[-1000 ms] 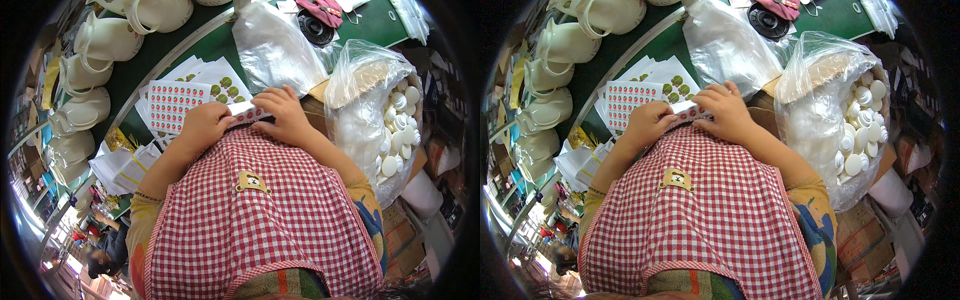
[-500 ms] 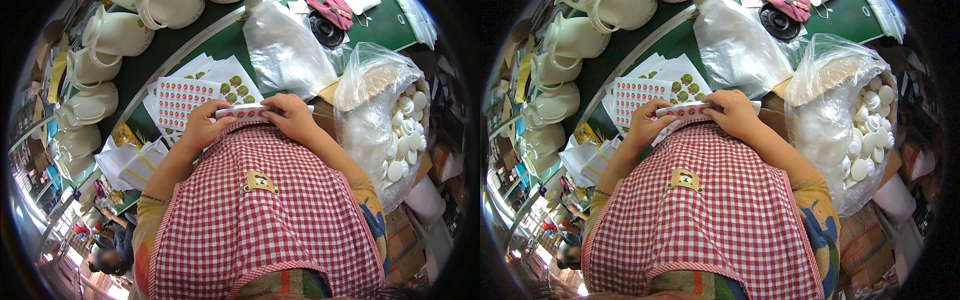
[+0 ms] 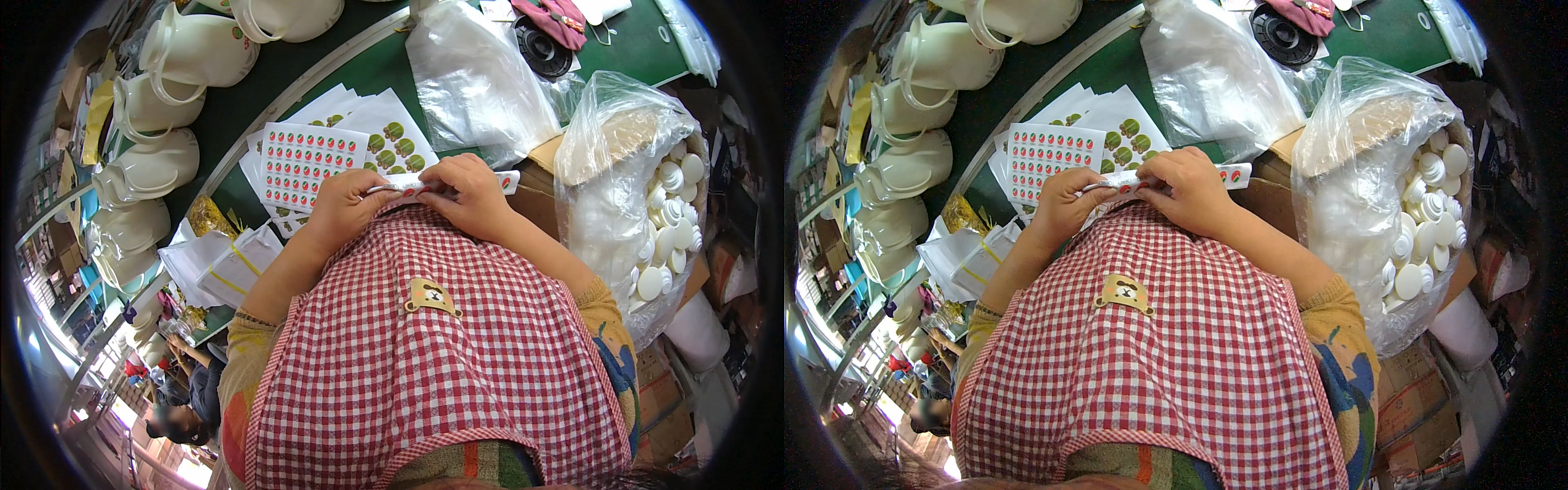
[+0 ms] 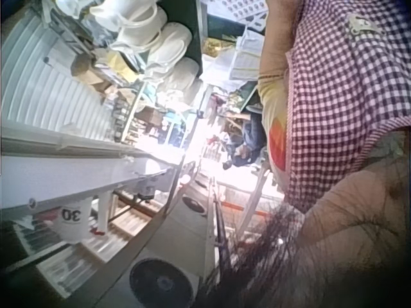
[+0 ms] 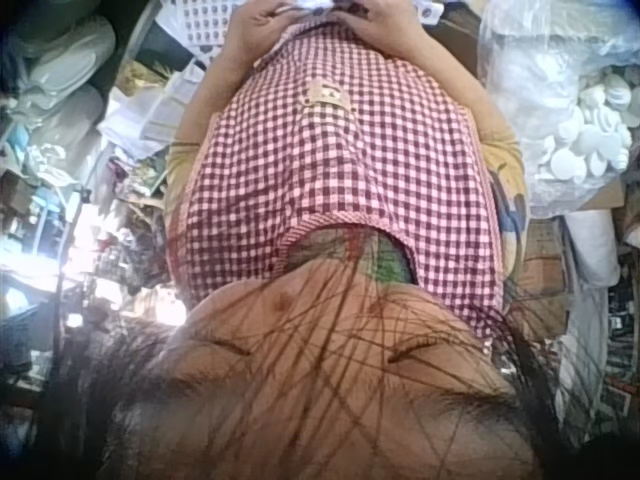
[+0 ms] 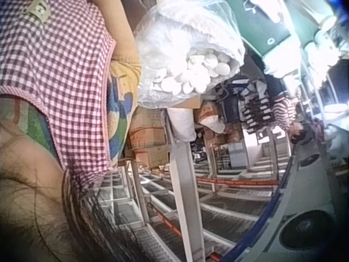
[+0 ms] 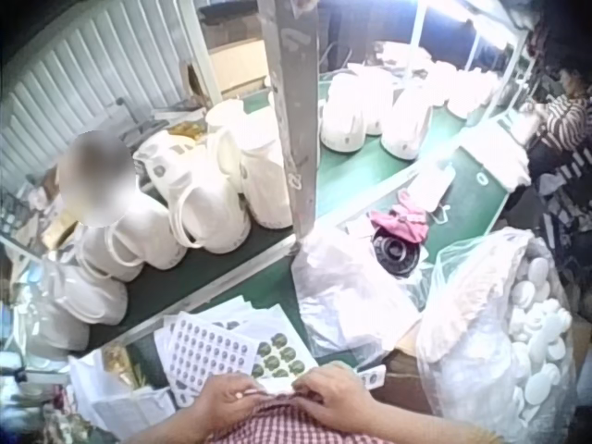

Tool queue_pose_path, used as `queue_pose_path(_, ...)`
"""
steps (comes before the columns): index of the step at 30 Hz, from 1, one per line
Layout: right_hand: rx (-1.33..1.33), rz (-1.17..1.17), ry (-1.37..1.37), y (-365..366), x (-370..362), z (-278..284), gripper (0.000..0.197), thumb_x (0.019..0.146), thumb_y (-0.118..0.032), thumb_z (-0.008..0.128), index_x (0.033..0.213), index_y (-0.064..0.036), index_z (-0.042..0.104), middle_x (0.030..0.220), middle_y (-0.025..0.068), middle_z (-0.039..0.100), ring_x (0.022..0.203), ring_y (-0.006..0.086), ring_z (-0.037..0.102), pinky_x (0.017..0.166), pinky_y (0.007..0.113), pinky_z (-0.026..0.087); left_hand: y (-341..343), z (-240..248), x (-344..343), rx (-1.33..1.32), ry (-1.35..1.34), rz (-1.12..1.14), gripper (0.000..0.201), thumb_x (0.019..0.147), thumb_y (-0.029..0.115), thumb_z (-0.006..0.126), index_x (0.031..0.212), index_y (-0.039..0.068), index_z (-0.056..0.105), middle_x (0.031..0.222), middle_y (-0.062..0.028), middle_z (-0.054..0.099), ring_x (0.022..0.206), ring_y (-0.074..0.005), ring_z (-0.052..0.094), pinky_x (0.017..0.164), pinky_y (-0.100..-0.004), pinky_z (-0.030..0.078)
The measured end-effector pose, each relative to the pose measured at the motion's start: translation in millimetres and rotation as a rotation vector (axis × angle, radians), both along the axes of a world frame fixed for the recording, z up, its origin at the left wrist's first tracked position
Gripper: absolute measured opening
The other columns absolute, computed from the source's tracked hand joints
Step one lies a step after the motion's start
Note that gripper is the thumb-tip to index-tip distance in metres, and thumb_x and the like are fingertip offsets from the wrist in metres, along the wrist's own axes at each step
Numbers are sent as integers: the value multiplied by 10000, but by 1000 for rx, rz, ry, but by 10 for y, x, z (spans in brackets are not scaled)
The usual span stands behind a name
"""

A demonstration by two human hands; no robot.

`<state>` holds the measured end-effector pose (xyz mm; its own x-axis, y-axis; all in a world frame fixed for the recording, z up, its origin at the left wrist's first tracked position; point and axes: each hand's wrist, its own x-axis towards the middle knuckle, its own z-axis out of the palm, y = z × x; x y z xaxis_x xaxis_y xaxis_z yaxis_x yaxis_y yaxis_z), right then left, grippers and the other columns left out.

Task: The person picks up white plastic pitchers from a table, peels small round stickers from a sheet, and applies one sticker to each pitcher. After applying the sticker, the person places the pitcher back on the table. The process is repeated for several pitchers.

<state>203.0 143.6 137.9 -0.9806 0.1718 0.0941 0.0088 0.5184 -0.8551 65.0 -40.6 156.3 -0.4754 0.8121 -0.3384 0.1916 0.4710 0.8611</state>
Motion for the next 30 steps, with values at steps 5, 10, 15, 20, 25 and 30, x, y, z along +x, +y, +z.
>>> queue_pose_path(5,8,-19,6,-1,0,-18,166,723,-135,724,847,-85,625,769,55,647,757,242,622,751,360,432,98,21,37,116,-153,96,124,751,66,747,849,32,680,835,-67,657,763,-150,619,679,-276,481)
queue_pose_path(10,-16,-27,-6,-9,2,-28,156,724,-131,722,839,-90,626,781,55,653,768,245,626,755,363,436,113,-117,109,169,-166,127,120,748,14,730,852,21,671,851,-59,643,786,-134,603,688,-256,472)
queue_pose_path(15,-46,-20,-10,-22,-3,-51,146,732,-130,716,846,-90,634,800,67,652,784,255,620,753,368,441,132,-143,109,202,-136,81,92,774,-13,701,851,19,663,828,-45,623,757,-118,582,671,-240,455)
queue_pose_path(20,-69,8,3,-20,-15,-65,150,742,-137,713,863,-83,642,812,81,643,779,270,611,731,374,446,139,-152,131,256,-11,54,74,787,4,702,834,24,648,766,-44,587,697,-130,551,618,-253,424)
queue_pose_path(25,-93,12,11,-7,-29,-68,153,747,-147,712,868,-79,647,802,88,635,754,276,605,683,381,453,134,-153,144,246,106,33,103,773,31,728,800,34,628,752,-58,578,674,-155,543,602,-268,417)
queue_pose_path(30,-85,-3,-10,-14,-31,-61,124,752,-160,706,828,-79,651,777,88,634,740,277,607,666,385,458,136,-137,138,221,156,7,117,765,47,741,795,40,629,736,-63,575,663,-162,544,592,-275,416)
